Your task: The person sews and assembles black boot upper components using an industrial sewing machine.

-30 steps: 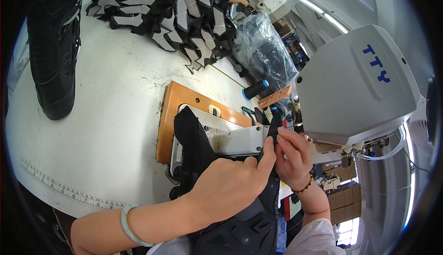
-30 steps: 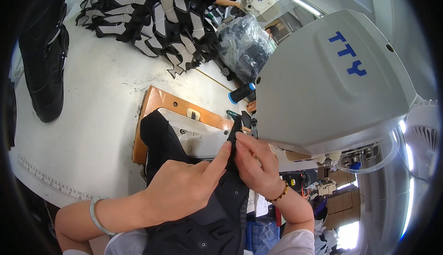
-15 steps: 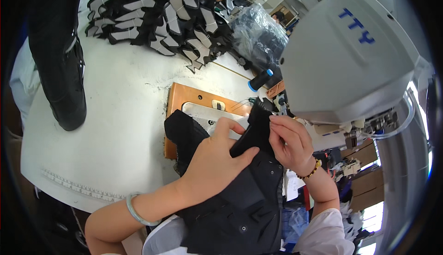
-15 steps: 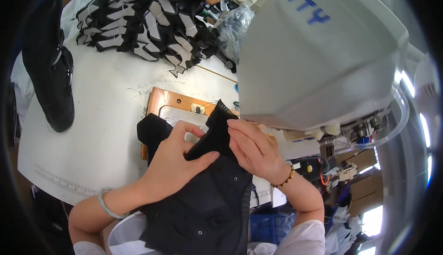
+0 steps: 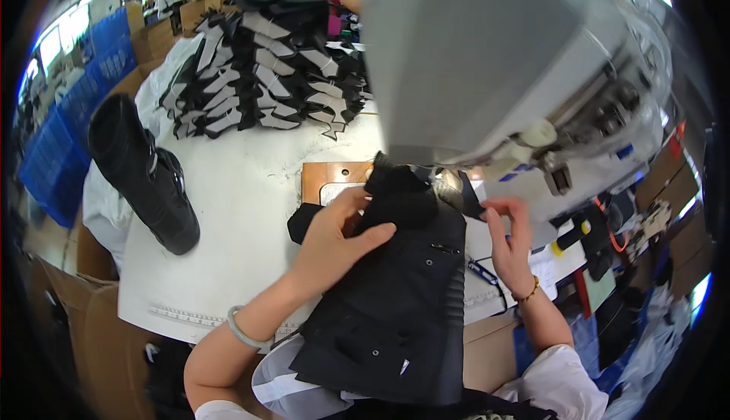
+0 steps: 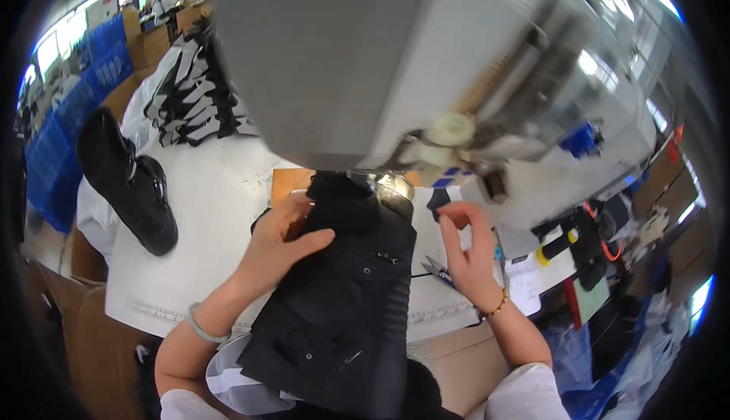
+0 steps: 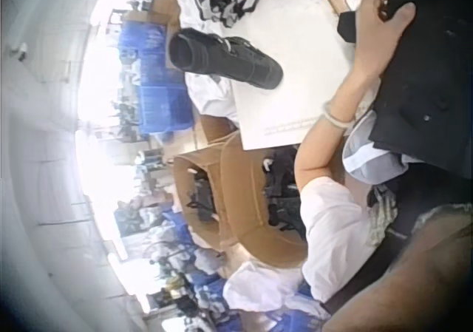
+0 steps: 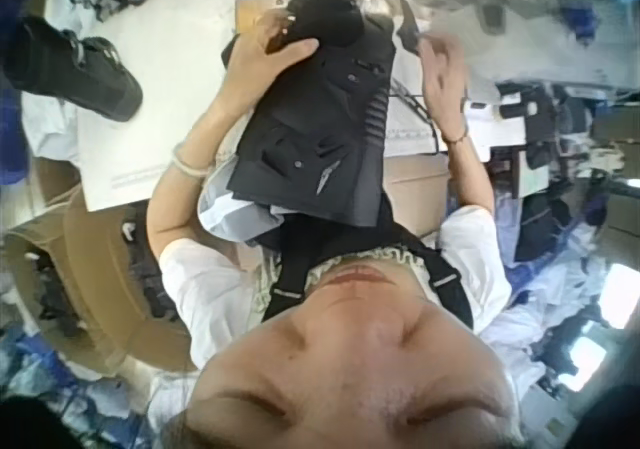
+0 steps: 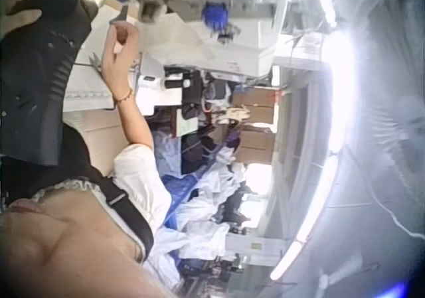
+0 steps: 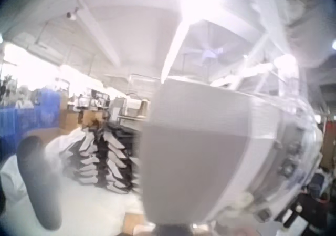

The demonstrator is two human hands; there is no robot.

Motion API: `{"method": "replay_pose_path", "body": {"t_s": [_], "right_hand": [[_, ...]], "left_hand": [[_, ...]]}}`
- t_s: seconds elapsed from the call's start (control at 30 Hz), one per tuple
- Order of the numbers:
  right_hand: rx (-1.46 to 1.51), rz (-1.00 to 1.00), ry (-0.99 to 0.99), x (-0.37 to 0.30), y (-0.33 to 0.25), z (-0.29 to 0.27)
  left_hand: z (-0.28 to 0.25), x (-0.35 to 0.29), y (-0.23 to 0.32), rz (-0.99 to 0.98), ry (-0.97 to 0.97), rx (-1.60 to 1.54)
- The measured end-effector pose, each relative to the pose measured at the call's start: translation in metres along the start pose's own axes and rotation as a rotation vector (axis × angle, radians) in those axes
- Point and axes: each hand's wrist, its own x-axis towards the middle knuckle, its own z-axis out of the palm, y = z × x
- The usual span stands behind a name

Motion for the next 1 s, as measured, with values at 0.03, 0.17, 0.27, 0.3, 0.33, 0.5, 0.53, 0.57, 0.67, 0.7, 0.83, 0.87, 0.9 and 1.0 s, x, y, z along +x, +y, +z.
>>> {"method": "replay_pose_path", "body": {"t_s": [0.03,0.17,0.27,0.3,0.33,0.5,0.53,0.57,0.67,0.7,0.83,0.87,0.9,1.0], "right_hand": [[0.208,0.165,-0.057,-0.002,0.009,0.008],[0.697,0.427,-0.324,0.000,0.027,0.020],[0.922,0.419,-0.421,0.000,0.032,0.025],[0.980,0.431,-0.455,0.002,0.035,0.024],[1.012,0.439,-0.438,0.000,0.036,0.022],[1.032,0.354,-0.454,0.000,0.044,0.021],[1.035,0.361,-0.451,0.001,0.047,0.022],[1.075,0.362,-0.341,-0.001,0.049,0.029],[1.103,0.301,-0.362,-0.001,0.049,0.031],[1.117,0.297,-0.361,0.002,0.047,0.028],[1.198,0.580,-0.687,0.007,0.040,0.017],[1.143,0.535,-0.656,0.006,0.039,0.018],[1.151,0.537,-0.646,0.005,0.043,0.021],[1.083,0.156,-0.528,0.005,0.050,0.030]], "left_hand": [[-0.005,0.005,0.009,-0.133,-0.019,0.038],[0.007,0.025,0.035,-0.361,-0.030,-0.422],[0.004,0.032,0.023,-0.357,0.007,-0.324],[0.003,0.032,0.021,-0.342,0.033,-0.222],[0.003,0.028,0.022,-0.330,0.059,-0.124],[0.018,0.009,0.050,-0.071,0.274,0.623],[0.027,0.003,0.052,0.226,0.368,0.925],[0.034,-0.003,0.057,0.353,0.307,1.030],[0.066,-0.030,0.104,0.414,-0.366,0.996],[0.075,-0.035,0.117,0.294,-0.611,0.954],[0.094,-0.058,0.131,0.214,-0.952,1.071],[0.095,-0.059,0.134,0.167,-1.035,1.102],[0.097,-0.054,0.141,0.171,-1.095,1.185],[0.085,-0.057,0.144,0.137,-1.177,1.275]]}}
